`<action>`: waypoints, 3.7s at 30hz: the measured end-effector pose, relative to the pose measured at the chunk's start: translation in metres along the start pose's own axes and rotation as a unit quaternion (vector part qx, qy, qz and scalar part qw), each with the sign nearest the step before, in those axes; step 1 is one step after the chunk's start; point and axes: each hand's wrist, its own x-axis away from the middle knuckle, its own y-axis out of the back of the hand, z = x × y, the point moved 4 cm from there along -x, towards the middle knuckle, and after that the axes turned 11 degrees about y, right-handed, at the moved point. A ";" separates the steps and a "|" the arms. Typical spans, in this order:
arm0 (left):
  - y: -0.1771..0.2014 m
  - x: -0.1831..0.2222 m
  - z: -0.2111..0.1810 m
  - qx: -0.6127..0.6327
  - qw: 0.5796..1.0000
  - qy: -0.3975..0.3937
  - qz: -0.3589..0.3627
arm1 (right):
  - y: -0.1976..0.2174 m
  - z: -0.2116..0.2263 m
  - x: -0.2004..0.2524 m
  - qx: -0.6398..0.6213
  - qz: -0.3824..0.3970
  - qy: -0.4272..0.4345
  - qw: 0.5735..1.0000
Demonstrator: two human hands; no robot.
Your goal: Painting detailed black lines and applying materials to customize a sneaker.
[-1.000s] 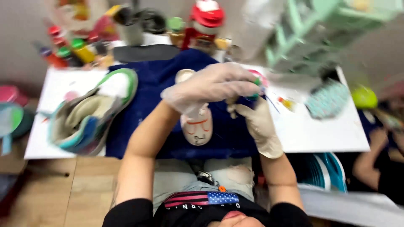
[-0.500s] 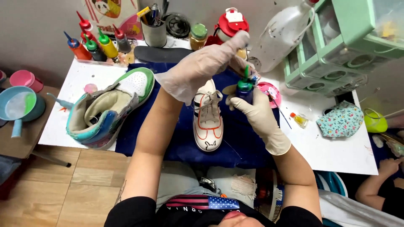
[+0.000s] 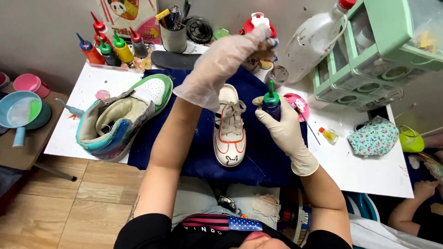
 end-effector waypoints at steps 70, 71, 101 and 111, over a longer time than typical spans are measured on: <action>0.000 -0.014 -0.006 0.644 0.749 -0.138 0.070 | -0.052 0.039 -0.018 0.212 -0.143 0.471 0.844; 0.003 -0.022 -0.003 0.615 0.769 -0.167 0.040 | -0.057 0.038 -0.018 0.214 -0.142 0.451 0.855; -0.011 0.035 0.017 -0.239 0.956 -0.162 -0.049 | 0.133 -0.076 0.027 0.500 -0.013 0.395 0.770; 0.008 0.012 0.076 -0.309 0.940 -0.028 -0.144 | 0.137 -0.226 0.068 0.336 0.050 0.252 0.906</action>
